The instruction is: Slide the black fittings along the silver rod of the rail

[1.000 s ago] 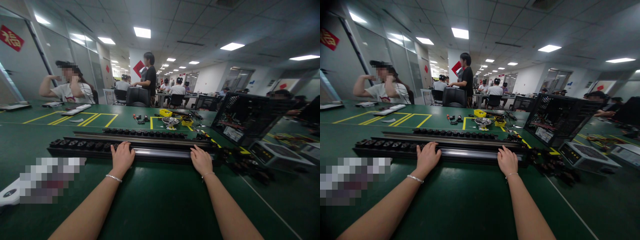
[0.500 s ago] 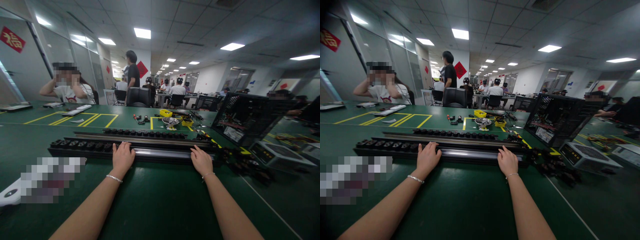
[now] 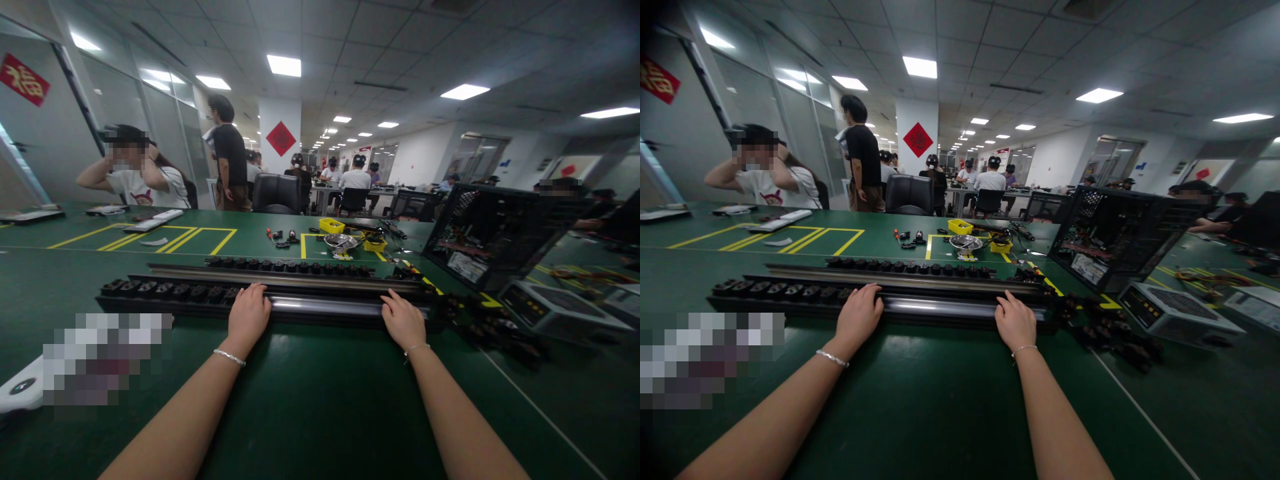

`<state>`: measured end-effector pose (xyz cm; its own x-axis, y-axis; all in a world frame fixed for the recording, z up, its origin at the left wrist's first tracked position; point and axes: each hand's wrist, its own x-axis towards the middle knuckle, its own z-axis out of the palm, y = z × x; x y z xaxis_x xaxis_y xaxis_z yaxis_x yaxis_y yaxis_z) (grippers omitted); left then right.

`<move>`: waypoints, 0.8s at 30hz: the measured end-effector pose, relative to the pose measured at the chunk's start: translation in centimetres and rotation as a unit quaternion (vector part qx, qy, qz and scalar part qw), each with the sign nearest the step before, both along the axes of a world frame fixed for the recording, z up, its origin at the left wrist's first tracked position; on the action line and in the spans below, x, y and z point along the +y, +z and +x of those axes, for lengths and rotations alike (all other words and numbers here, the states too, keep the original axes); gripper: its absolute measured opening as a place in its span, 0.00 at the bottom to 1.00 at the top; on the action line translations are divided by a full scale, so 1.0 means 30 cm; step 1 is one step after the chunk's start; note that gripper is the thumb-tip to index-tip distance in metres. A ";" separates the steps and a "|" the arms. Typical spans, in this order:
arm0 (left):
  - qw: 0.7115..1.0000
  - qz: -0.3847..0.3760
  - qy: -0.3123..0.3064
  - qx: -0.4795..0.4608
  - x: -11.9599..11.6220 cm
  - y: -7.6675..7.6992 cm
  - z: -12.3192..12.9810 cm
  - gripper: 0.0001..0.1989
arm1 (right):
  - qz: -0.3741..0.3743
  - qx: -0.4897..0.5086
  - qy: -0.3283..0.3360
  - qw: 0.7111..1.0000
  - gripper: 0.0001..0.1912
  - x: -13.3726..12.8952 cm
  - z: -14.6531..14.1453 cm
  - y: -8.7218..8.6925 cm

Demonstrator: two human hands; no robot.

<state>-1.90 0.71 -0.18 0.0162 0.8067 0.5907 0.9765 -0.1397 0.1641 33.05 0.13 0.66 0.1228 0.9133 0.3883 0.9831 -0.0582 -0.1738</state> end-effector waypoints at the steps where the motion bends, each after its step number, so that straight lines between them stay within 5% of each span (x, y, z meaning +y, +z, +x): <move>1: 1.000 -0.001 -0.002 -0.002 0.002 -0.001 -0.002 0.18 | 0.000 0.000 -0.001 1.000 0.22 0.000 0.000 0.000; 24: 0.998 -0.024 0.000 -0.060 0.010 -0.001 0.000 0.18 | -0.007 -0.006 -0.003 1.000 0.23 0.002 0.003 0.001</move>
